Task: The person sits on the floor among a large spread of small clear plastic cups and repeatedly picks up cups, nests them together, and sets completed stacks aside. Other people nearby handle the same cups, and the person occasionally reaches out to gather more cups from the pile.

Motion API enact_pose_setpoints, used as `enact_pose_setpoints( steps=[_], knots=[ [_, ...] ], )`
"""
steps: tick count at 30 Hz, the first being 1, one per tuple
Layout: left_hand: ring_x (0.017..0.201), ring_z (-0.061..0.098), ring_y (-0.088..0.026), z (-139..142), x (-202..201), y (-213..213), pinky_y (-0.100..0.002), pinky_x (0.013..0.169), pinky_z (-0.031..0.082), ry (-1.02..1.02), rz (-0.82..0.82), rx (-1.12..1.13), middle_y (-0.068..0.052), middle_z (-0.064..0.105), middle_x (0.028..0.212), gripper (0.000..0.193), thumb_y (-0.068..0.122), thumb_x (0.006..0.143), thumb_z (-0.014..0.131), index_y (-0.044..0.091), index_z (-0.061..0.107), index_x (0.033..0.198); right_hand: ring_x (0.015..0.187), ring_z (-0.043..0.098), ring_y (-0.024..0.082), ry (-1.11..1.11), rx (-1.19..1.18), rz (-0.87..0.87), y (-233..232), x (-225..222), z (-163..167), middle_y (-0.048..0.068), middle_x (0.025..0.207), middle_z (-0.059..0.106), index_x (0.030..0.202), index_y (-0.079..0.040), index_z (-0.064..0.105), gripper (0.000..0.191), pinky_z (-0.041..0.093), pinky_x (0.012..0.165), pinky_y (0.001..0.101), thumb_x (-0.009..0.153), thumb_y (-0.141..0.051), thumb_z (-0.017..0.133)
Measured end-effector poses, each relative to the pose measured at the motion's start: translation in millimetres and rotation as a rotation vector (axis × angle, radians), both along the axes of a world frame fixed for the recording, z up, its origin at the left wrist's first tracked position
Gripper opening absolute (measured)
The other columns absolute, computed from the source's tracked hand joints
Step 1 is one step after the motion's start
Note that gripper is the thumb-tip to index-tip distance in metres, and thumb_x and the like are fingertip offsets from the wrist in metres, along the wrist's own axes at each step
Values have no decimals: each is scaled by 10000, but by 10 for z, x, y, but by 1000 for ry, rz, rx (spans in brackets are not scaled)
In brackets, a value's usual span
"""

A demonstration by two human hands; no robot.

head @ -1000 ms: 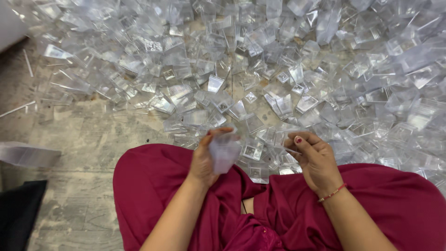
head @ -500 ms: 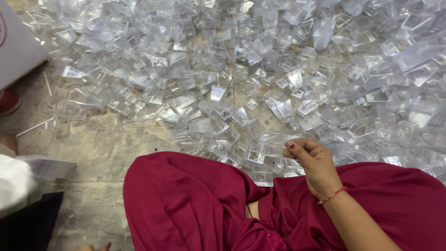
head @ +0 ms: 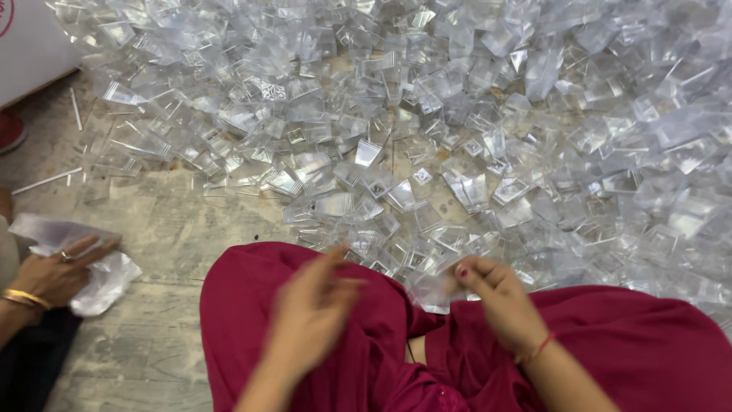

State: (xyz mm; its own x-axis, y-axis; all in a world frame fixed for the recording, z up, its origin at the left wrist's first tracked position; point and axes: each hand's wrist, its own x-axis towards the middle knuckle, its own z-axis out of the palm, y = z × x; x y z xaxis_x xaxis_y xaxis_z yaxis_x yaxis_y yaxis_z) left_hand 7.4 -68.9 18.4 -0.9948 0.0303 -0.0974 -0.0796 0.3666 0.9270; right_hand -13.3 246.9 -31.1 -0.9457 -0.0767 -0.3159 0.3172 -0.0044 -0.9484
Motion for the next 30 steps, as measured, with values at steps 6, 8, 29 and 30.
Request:
enact_pose_setpoints(
  steps=[6, 8, 29, 30],
  knots=[
    [1044, 672, -120, -407, -278, 892, -290, 897, 559, -216, -743, 574, -91, 724, 1184, 361, 241, 1062, 660, 21, 634, 1346, 1057, 704, 152, -26, -63, 191, -261, 502, 125, 66, 1111, 791, 1215, -26, 727, 385, 526, 949, 271, 987, -242, 506],
    [847, 678, -166, -588, -336, 869, -334, 705, 567, -424, -483, 723, -80, 704, 1090, 386, 324, 985, 641, 42, 591, 1245, 1005, 700, 172, -43, 99, 126, -229, 359, 184, 97, 1077, 813, 1237, -14, 747, 348, 544, 892, 296, 980, -191, 593],
    [876, 664, -123, -946, -870, 1058, -258, 726, 500, -239, 175, 902, -92, 719, 1014, 450, 116, 874, 761, 47, 541, 1260, 976, 743, 259, 108, 1063, 287, -662, -1946, -124, 102, 1043, 777, 1094, -101, 793, 325, 562, 942, 440, 944, -347, 643],
    [905, 677, -119, -938, -864, 1054, -254, 756, 513, -283, 105, 867, -99, 744, 1026, 445, 128, 878, 764, 32, 563, 1263, 988, 745, 237, 134, 893, 247, -523, -1916, -57, 97, 1055, 791, 1100, -66, 785, 336, 556, 934, 394, 965, -329, 623]
  ],
)
